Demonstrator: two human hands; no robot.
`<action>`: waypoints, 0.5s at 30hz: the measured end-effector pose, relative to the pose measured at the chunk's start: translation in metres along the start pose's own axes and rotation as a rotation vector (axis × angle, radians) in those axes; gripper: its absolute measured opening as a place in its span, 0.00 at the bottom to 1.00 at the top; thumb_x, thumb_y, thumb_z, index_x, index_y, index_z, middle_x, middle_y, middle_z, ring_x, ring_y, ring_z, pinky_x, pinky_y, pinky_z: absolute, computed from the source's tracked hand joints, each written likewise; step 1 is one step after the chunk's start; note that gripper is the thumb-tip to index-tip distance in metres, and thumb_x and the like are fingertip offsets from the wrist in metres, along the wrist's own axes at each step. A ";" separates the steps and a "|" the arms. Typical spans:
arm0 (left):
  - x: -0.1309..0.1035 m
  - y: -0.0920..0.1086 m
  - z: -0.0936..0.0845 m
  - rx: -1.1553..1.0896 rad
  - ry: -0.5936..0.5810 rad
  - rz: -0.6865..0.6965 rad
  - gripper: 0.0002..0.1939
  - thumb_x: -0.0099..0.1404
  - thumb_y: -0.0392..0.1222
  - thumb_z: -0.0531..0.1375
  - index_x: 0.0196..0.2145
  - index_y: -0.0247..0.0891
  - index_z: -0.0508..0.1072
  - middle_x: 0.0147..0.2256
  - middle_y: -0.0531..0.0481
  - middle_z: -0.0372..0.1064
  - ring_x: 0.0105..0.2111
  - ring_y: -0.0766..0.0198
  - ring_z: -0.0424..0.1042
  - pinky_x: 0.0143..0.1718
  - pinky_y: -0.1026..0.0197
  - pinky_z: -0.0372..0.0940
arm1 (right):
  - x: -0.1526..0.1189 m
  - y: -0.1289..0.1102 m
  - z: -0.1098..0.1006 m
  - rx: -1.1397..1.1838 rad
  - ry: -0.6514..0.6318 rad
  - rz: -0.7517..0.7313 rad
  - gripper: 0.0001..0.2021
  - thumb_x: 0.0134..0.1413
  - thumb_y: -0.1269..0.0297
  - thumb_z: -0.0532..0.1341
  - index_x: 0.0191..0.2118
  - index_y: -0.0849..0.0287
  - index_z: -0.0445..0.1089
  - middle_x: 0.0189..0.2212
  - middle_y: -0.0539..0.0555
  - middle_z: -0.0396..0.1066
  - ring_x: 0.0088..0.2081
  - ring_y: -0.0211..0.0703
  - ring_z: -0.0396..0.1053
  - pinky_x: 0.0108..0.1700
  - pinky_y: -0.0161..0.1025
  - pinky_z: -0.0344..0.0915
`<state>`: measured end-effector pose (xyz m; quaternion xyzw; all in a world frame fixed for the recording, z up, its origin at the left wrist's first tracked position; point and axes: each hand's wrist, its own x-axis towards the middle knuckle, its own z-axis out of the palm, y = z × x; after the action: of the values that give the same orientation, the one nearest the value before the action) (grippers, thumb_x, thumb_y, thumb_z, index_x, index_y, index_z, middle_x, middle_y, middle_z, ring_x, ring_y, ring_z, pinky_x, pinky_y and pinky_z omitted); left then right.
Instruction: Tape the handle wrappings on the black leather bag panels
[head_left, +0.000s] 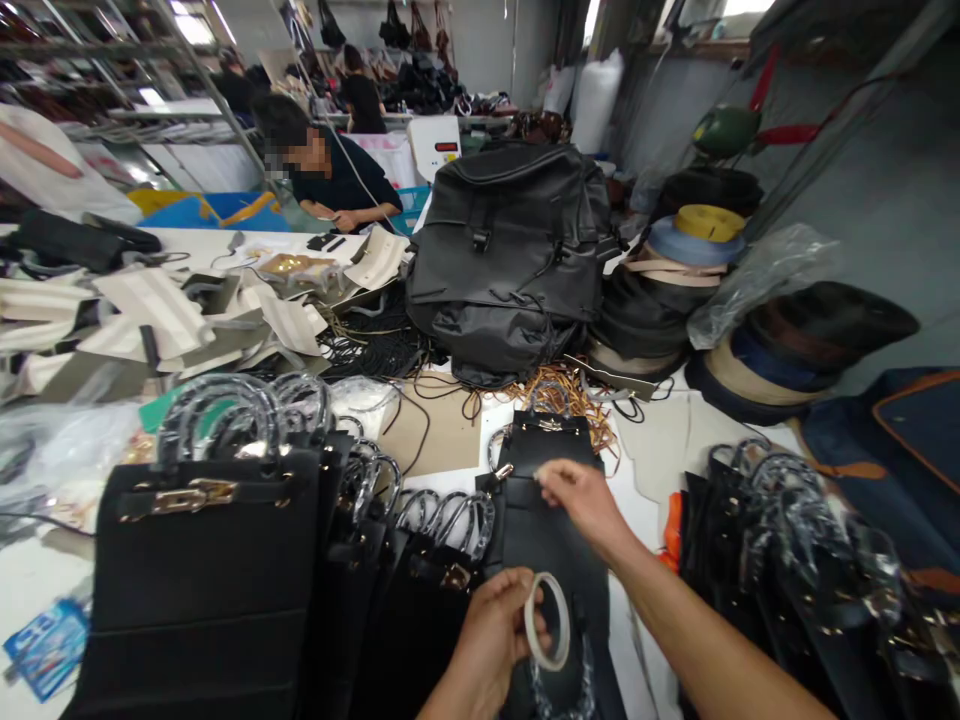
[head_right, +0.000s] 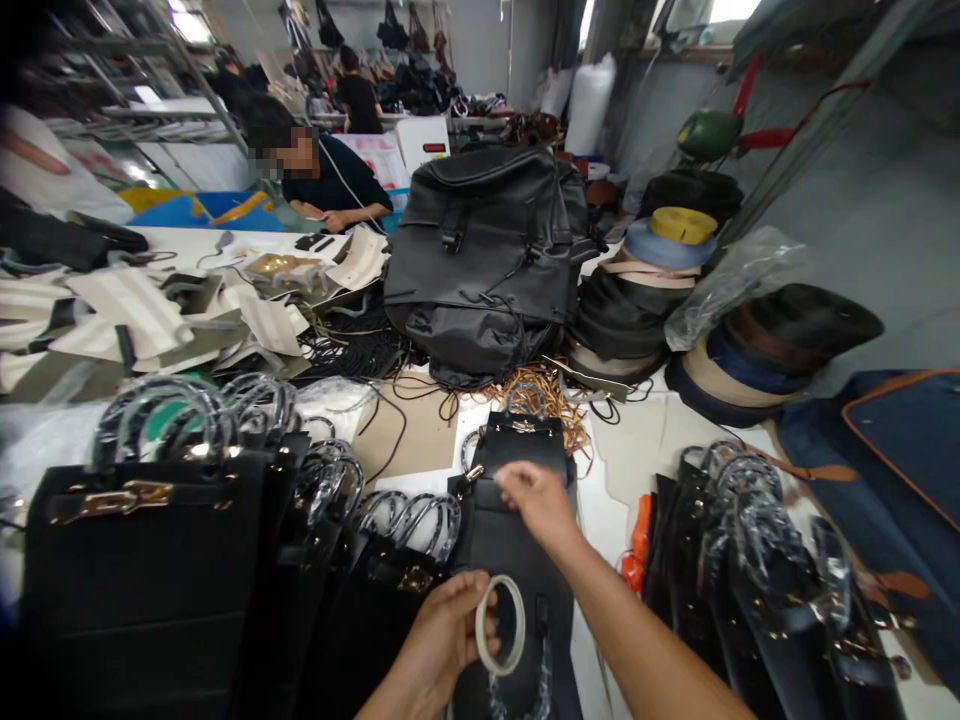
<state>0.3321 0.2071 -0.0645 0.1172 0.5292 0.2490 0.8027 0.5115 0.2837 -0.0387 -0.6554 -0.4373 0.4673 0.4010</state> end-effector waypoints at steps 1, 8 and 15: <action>0.009 -0.002 0.002 0.003 -0.031 -0.017 0.12 0.57 0.46 0.64 0.33 0.36 0.70 0.28 0.53 0.68 0.21 0.69 0.66 0.24 0.61 0.68 | 0.023 0.006 -0.007 -0.141 0.156 -0.021 0.17 0.55 0.50 0.57 0.34 0.59 0.73 0.26 0.51 0.73 0.29 0.42 0.69 0.33 0.37 0.64; 0.066 -0.014 -0.006 0.049 -0.062 -0.042 0.12 0.55 0.45 0.64 0.31 0.34 0.70 0.26 0.52 0.70 0.19 0.69 0.67 0.24 0.61 0.68 | 0.127 0.051 -0.037 -0.525 0.423 0.043 0.14 0.51 0.51 0.58 0.32 0.54 0.77 0.30 0.52 0.77 0.34 0.46 0.71 0.35 0.38 0.59; 0.084 -0.021 -0.017 0.030 -0.080 -0.066 0.15 0.51 0.46 0.66 0.31 0.33 0.71 0.26 0.50 0.71 0.22 0.68 0.70 0.29 0.61 0.68 | 0.137 0.071 -0.026 -0.690 0.403 0.045 0.13 0.53 0.50 0.58 0.32 0.50 0.77 0.30 0.48 0.77 0.31 0.42 0.70 0.32 0.35 0.56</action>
<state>0.3492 0.2322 -0.1472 0.1217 0.5037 0.2094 0.8292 0.5755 0.3896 -0.1342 -0.8397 -0.4666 0.1637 0.2246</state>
